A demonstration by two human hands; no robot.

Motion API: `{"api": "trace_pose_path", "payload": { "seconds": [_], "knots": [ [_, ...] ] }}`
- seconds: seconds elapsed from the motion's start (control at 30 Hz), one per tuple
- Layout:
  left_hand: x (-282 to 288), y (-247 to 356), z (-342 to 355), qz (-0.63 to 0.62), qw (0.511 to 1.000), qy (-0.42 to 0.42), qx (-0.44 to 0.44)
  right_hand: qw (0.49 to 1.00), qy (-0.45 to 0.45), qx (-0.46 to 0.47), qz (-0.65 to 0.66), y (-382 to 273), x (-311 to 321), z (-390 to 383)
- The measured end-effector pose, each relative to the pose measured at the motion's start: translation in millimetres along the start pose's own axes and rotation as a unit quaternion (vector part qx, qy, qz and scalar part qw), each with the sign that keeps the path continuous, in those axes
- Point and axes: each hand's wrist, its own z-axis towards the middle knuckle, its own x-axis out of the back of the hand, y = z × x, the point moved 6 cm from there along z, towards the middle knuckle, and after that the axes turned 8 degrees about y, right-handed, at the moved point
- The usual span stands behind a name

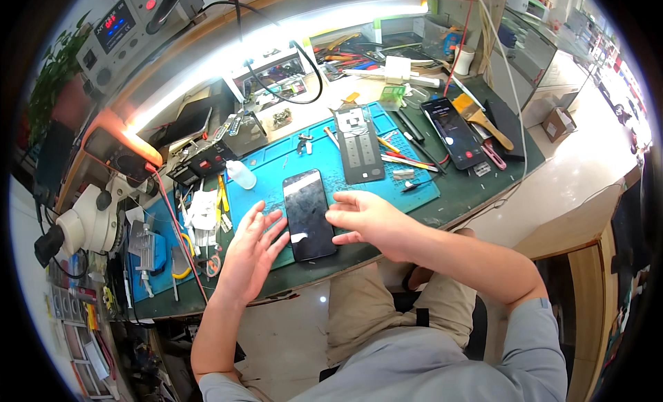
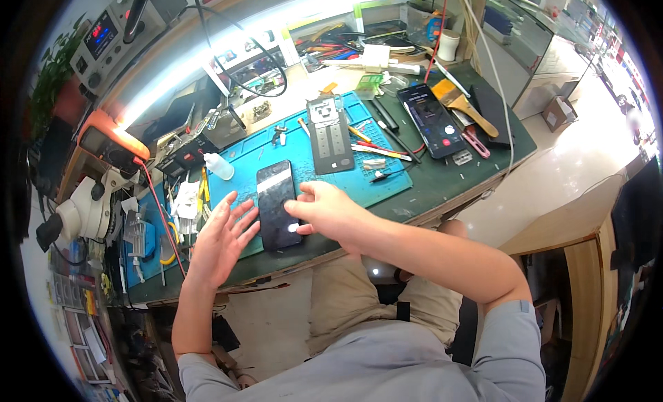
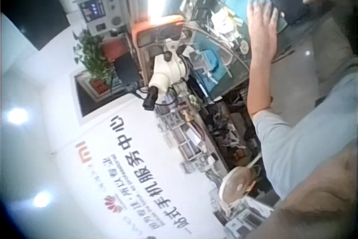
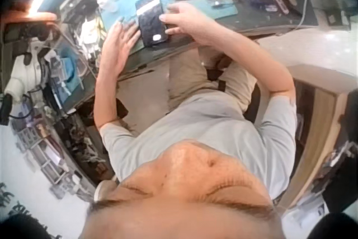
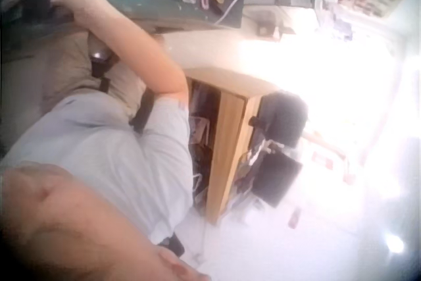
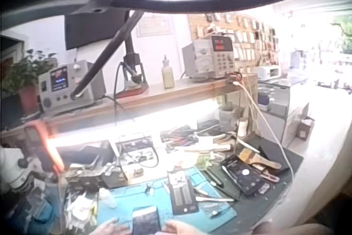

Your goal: The person picks up a smartphone and interacts with the screen before placing it on a workbench. They connect a charging cable to the phone, then apply adhesive from a tube along the edges of the phone's internal frame. Finally, they align and press the back cover onto the phone to seal it.

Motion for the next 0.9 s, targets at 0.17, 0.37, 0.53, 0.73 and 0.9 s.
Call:
{"api": "trace_pose_path", "payload": {
  "seconds": [0.17,0.37,0.53,0.73,0.9],
  "knots": [
    [-10,3,-1,0.021,0.999,-0.029,0.008,0.978,0.014,0.095,-0.186,16,-9,25],
    [-8,12,13,0.025,0.994,-0.012,-0.102,0.975,-0.017,0.214,-0.054,-11,-14,28],
    [-49,43,37,-0.105,0.976,-0.153,-0.117,0.964,-0.161,0.185,0.104,-48,-34,44],
    [-57,62,62,-0.136,0.957,-0.202,-0.159,0.959,-0.186,0.192,0.088,-69,-33,75],
    [-47,66,79,-0.12,0.95,-0.206,-0.2,0.958,-0.067,0.272,-0.057,-70,-16,91]
  ]
}}
